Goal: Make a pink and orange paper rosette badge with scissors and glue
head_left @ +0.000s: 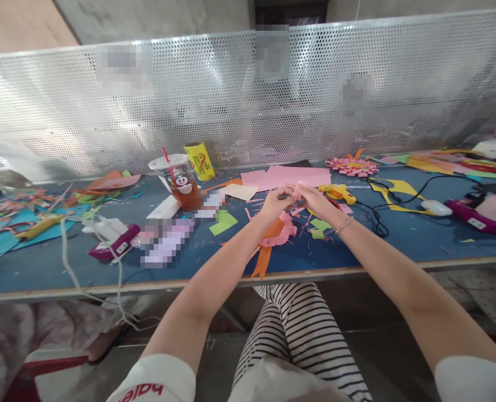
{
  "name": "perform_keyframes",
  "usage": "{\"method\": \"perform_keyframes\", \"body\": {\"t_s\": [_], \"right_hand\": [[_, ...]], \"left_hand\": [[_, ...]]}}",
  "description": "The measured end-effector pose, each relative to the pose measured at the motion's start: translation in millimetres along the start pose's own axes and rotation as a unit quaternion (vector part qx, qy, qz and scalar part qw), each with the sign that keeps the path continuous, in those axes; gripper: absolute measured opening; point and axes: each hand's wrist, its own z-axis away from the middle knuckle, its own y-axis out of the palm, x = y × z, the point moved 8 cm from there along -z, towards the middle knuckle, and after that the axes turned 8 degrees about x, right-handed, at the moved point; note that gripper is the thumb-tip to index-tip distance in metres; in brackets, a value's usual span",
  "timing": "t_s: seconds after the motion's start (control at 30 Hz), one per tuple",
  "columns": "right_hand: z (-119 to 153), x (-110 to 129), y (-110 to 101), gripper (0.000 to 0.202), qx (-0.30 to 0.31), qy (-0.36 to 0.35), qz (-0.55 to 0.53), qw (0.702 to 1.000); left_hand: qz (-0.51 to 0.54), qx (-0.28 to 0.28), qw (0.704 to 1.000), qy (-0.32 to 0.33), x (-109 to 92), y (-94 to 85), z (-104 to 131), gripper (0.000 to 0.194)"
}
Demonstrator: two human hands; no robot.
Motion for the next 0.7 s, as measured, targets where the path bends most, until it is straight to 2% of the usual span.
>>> {"method": "perform_keyframes", "body": {"t_s": [0.17, 0.37, 0.5, 0.7], "right_hand": [[-1, 2, 2, 0.038, 0.007, -0.007, -0.025, 1.0], [1, 7, -9, 0.039, -0.042, -0.047, -0.047, 0.997], [2, 12, -10, 0.036, -0.049, -0.07, -0.059, 0.995], [2, 14, -7, 0.033, -0.052, -0.061, -0.045, 0.996]], "left_hand": [[-0.013, -0.012, 1.0, -0.004, 0, -0.4, 0, 0.028], [-0.035, -0.015, 0.999, 0.006, 1, -1.9, -1, 0.024], [-0.054, -0.016, 0.998, 0.008, 3, -2.4, -2, 0.021], [-0.054, -0.02, 0.998, 0.002, 3, -1.9, -1, 0.02]]}}
